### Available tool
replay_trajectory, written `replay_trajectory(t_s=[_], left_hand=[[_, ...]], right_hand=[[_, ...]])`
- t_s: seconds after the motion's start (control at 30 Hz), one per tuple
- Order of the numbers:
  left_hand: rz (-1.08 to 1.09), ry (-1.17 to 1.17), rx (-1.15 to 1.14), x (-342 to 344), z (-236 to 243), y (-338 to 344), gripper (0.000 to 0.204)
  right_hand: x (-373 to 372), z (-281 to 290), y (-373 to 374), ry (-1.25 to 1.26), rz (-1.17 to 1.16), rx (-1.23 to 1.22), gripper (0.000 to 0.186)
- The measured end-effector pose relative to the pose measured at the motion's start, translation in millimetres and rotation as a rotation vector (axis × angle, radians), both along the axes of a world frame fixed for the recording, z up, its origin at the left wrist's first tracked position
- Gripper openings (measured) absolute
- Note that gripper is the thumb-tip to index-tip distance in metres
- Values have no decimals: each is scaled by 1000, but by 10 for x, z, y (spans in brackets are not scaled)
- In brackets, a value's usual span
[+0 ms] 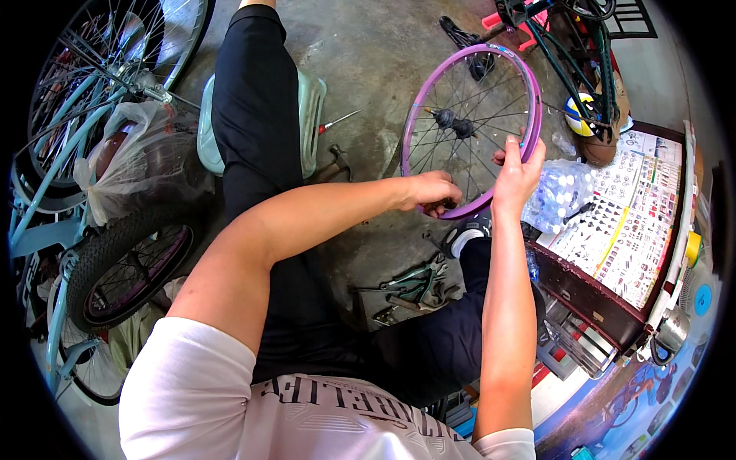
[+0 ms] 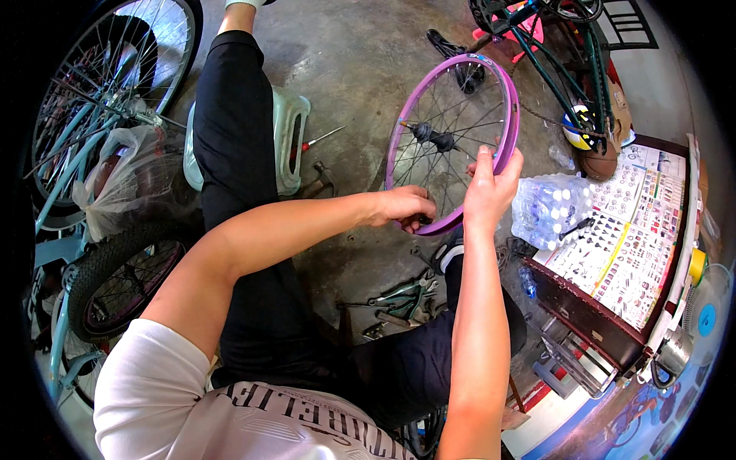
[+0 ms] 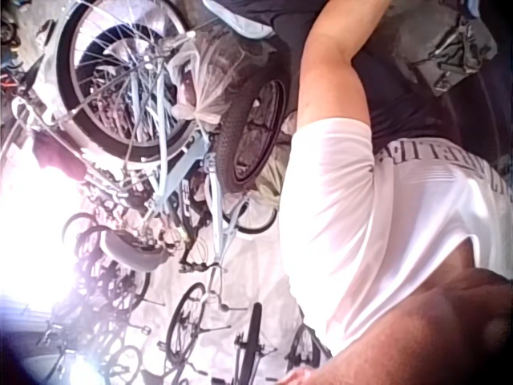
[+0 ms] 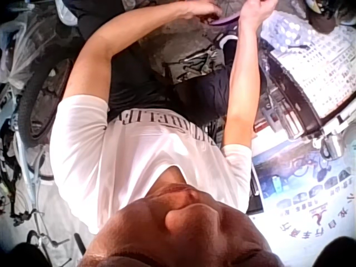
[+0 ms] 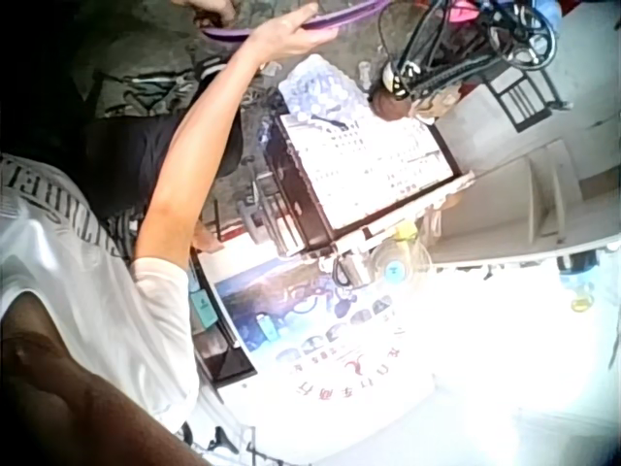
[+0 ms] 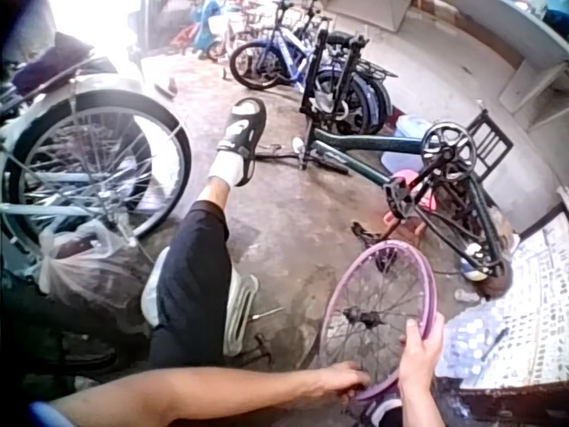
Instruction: The person uses their hands to pull and tighten spokes on a bicycle wheel rim. They rotate the wheel and apply pressure to the spokes around the hub while seated.
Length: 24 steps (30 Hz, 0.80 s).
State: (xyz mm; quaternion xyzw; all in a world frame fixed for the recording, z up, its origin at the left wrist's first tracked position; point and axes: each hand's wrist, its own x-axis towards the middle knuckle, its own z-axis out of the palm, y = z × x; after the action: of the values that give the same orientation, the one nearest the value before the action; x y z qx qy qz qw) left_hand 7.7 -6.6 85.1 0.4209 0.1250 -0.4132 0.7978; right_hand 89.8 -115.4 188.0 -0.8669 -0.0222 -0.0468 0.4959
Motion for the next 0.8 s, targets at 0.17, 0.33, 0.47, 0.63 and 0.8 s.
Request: replay_trajectory(t_s=[0.17,0.33,0.47,0.63,0.8], left_hand=[[18,0,9,10,-53,-2,20],[-39,7,-35,56,-58,19,25],[-68,-106,65,48,-113,-38,35],[-70,-411,359,33,-200,-77,35],[-70,-521,479,46,-227,-8,32]], right_hand=[[8,-2,15,9,-25,54,33],[5,7,9,17,-9,35,33],[7,27,5,12,3,22,31],[24,19,-19,5,18,-21,29],[41,0,-32,16,11,7,30]])
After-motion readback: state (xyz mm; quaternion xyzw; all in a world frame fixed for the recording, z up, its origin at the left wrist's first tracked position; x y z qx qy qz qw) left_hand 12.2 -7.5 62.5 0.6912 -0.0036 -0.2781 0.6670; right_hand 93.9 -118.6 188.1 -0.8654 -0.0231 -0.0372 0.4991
